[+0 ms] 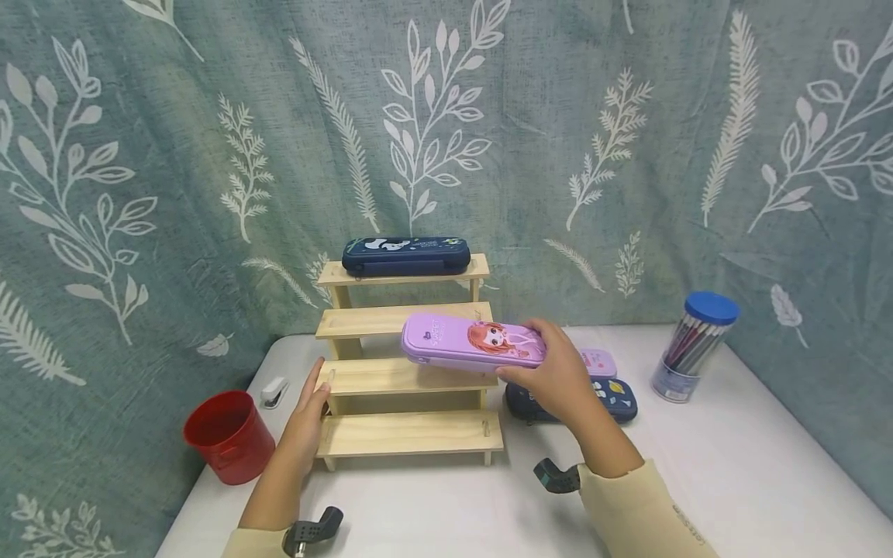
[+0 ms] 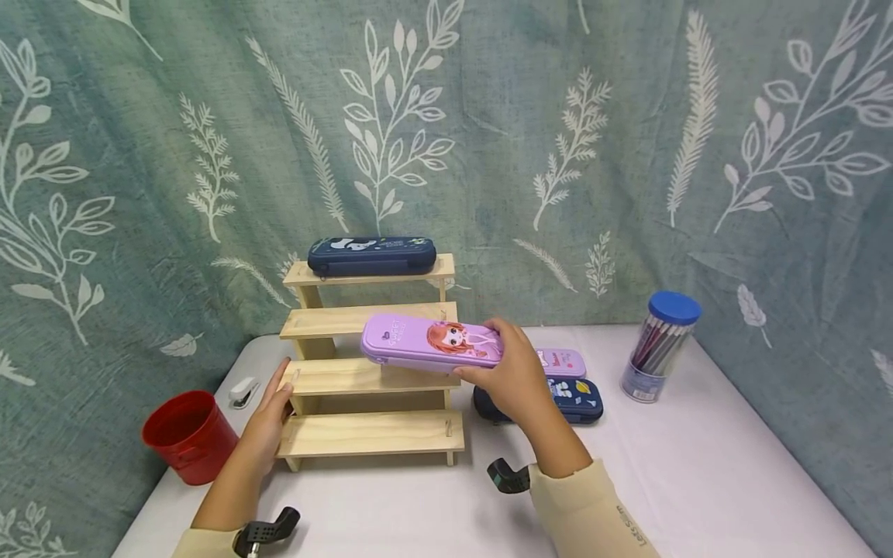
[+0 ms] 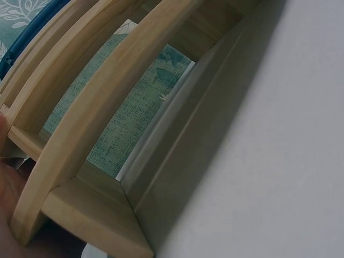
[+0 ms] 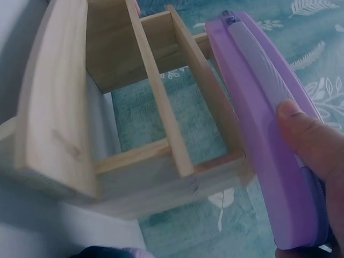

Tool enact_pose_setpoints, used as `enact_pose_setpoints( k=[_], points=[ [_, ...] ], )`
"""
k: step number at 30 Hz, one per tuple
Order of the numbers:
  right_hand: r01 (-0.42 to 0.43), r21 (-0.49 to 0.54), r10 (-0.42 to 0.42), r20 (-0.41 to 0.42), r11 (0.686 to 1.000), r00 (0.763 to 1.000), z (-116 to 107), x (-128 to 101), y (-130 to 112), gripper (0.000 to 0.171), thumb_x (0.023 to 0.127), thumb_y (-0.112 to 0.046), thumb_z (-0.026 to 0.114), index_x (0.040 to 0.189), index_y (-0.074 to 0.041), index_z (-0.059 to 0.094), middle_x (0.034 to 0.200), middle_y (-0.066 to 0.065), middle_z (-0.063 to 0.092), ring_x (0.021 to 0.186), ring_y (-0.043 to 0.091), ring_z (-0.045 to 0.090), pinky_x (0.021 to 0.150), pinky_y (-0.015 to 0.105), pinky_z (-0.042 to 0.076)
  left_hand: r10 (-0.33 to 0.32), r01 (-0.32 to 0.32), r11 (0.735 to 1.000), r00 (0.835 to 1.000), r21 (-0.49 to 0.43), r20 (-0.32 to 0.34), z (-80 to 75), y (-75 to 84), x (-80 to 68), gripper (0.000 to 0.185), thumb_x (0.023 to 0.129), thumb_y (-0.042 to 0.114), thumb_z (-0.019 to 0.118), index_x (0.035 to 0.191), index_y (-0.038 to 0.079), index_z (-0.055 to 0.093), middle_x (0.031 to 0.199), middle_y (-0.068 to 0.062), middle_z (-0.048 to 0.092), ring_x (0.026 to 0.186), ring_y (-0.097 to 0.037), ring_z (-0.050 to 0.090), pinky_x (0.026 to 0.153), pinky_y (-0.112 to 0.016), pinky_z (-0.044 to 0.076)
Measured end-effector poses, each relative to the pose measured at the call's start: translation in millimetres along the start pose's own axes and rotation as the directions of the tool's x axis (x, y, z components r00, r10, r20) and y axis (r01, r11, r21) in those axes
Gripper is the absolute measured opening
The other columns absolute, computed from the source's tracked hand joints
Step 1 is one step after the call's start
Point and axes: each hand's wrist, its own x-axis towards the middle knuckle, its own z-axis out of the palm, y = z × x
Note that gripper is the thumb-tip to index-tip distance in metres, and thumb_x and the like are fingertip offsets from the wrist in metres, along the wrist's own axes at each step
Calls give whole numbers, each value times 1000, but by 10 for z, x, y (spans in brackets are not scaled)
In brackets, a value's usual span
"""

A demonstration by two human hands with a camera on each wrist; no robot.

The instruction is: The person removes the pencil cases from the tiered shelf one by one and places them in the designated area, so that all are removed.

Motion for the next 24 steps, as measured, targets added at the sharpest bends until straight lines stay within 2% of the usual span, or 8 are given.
enact_pose_setpoints(
  k=[7, 16, 24],
  points=[
    [-18, 12, 18, 6, 1000, 1000, -100, -173, 171, 98, 75, -47, 94, 152, -10, 47, 155, 17, 48, 141, 38, 47, 115, 61, 39, 10, -10, 1000, 1000, -7, 7, -2, 2, -3, 59, 113, 48, 31, 166, 51, 6, 177, 5, 3, 164, -28, -5, 123, -74, -5],
    [-23, 10, 23, -18, 1000, 1000, -258, -397, 410, 100, 73, -52, 94, 151, -11, 47, 150, 18, 50, 137, 38, 48, 111, 61, 40, 9, -9, 1000, 1000, 7, 8, -23, 5, 5, 58, 113, 48, 31, 165, 53, 6, 177, 5, 3, 164, -29, -4, 123, -74, -4],
    [-34, 21, 35, -8, 999, 999, -414, -565, 629, 105, 76, -49, 93, 155, -5, 41, 154, 24, 46, 138, 42, 47, 112, 64, 38, 30, -30, 999, 999, -15, 25, -30, 0, 2, 59, 114, 44, 31, 167, 48, 6, 177, 4, 2, 164, -28, -5, 124, -73, -4]
  ],
)
